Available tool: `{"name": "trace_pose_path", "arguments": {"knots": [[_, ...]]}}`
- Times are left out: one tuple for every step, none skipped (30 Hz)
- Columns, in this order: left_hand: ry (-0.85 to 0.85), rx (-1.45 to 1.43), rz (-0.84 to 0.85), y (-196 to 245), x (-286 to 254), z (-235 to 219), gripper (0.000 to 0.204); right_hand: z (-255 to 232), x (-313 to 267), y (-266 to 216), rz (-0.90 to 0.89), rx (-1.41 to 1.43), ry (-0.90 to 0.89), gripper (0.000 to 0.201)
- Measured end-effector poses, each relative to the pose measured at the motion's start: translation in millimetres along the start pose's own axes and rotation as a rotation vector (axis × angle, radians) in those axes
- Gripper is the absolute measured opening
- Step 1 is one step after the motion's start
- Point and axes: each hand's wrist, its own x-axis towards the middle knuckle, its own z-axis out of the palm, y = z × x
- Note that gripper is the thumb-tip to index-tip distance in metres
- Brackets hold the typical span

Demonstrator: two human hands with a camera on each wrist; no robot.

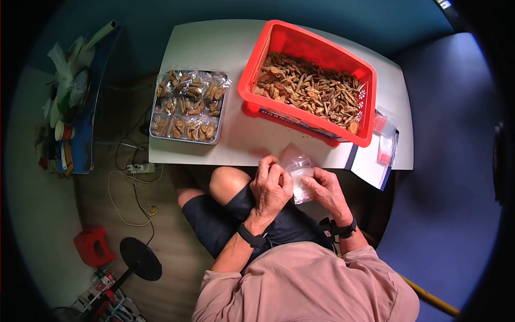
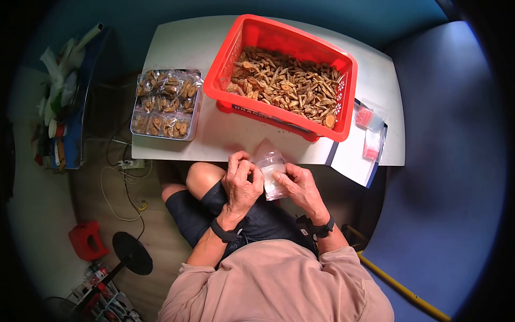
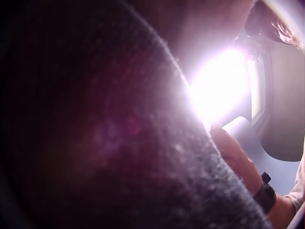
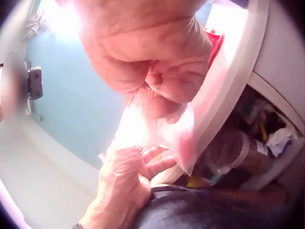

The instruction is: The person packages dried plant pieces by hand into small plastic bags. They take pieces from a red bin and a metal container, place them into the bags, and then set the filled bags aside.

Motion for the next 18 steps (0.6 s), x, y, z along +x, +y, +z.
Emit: {"name": "trace_pose_path", "arguments": {"knots": [[-0.004,0.0,0.001,0,0,0,0.008,1,1,-2,0.05,0.085,0.028,0.022],[-0.004,-0.001,0.0,0,0,0,0.008,0,2,0,0.051,0.085,0.029,0.022],[-0.011,-0.004,0.0,0,-1,0,0.008,-4,4,4,0.052,0.046,0.051,0.023],[-0.018,-0.006,0.001,1,-1,0,0.008,-6,5,7,0.054,0.007,0.073,0.024],[-0.018,-0.007,0.001,1,-1,0,0.008,-6,6,8,0.055,0.006,0.073,0.024],[-0.025,-0.009,0.011,0,-1,1,0.008,-6,6,9,0.042,-0.058,0.093,0.025],[-0.031,-0.012,0.022,0,-1,1,0.009,-6,7,9,0.028,-0.123,0.113,0.026],[-0.031,-0.012,0.022,1,-1,1,0.009,-6,8,7,0.028,-0.123,0.113,0.026],[-0.032,0.001,0.044,2,-1,1,0.009,-4,9,4,-0.022,-0.206,0.125,0.026],[-0.034,0.014,0.066,3,-1,1,0.009,-3,11,1,-0.072,-0.29,0.137,0.026],[-0.034,0.013,0.067,4,-1,2,0.009,-2,13,0,-0.072,-0.291,0.138,0.026],[-0.057,0.022,0.094,4,-2,2,0.009,0,15,-1,-0.013,-0.23,0.141,0.026],[-0.08,0.03,0.121,5,-3,3,0.01,0,16,-1,0.047,-0.168,0.144,0.025],[-0.08,0.03,0.122,5,-4,3,0.01,0,18,0,0.046,-0.168,0.145,0.025],[-0.097,0.023,0.133,5,-5,3,0.01,1,20,4,0.014,-0.166,0.155,0.025],[-0.113,0.016,0.144,5,-4,3,0.011,1,23,8,-0.019,-0.164,0.164,0.024],[-0.113,0.015,0.146,5,-4,3,0.011,1,24,12,-0.02,-0.165,0.165,0.024],[-0.125,0.013,0.15,5,-5,3,0.011,1,25,16,-0.058,-0.204,0.178,0.023]]}}
